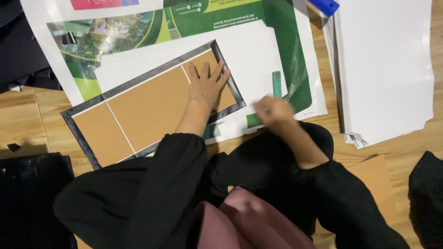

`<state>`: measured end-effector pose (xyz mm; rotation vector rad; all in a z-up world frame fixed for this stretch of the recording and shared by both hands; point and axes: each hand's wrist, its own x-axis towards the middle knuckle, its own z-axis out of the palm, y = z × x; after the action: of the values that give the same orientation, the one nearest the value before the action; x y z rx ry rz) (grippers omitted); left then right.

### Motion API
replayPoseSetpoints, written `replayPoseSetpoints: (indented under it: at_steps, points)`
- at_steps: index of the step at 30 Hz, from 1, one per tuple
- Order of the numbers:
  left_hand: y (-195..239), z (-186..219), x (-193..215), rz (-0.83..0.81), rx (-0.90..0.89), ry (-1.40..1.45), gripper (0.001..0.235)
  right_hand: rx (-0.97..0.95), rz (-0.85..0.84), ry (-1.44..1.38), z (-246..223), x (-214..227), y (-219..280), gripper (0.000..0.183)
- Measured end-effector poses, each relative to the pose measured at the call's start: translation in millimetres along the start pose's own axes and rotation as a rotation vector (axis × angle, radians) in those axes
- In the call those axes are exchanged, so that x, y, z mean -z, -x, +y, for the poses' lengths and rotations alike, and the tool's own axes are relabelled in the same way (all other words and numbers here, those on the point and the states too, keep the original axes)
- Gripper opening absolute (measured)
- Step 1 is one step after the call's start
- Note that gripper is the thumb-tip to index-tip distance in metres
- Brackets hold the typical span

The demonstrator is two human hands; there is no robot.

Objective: Assembling cardboard folders by sticking panels onto a printed sheet and smoothing them with a scraper

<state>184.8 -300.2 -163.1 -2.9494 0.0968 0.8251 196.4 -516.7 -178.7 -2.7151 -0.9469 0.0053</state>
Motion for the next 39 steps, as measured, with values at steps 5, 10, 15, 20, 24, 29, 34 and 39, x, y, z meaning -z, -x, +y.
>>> replayPoseSetpoints:
  at_steps: [5, 10, 15, 20, 24, 29, 34, 39]
  points:
    - [11, -11, 8, -0.048, -0.074, 0.107, 0.109, -0.449, 0.017, -0.125, 48, 13, -24, 0.039]
    - [15, -15, 9, -0.008, -0.089, 0.189, 0.110, -0.276, -0.002, -0.113, 32, -3, -38, 0.037]
    - [12, -16, 3, 0.009, -0.089, 0.241, 0.110, -0.040, -0.043, -0.168, -16, -3, -72, 0.029]
    - [9, -17, -5, 0.033, -0.092, 0.259, 0.113, 0.090, -0.133, -0.037, -21, -9, -68, 0.025]
    - [5, -17, -8, 0.060, -0.090, 0.258, 0.113, 0.239, -0.373, -0.001, -20, 16, -42, 0.022]
    - [7, -13, -10, 0.048, -0.062, 0.249, 0.112, 0.320, -0.474, 0.025, -13, 25, -21, 0.025]
    - [4, -16, -12, 0.066, -0.080, 0.272, 0.111, 0.057, -0.292, -0.283, -16, 34, -41, 0.029]
    - [5, -17, -6, 0.063, -0.085, 0.260, 0.110, -0.018, -0.027, -0.202, -11, -17, -110, 0.041]
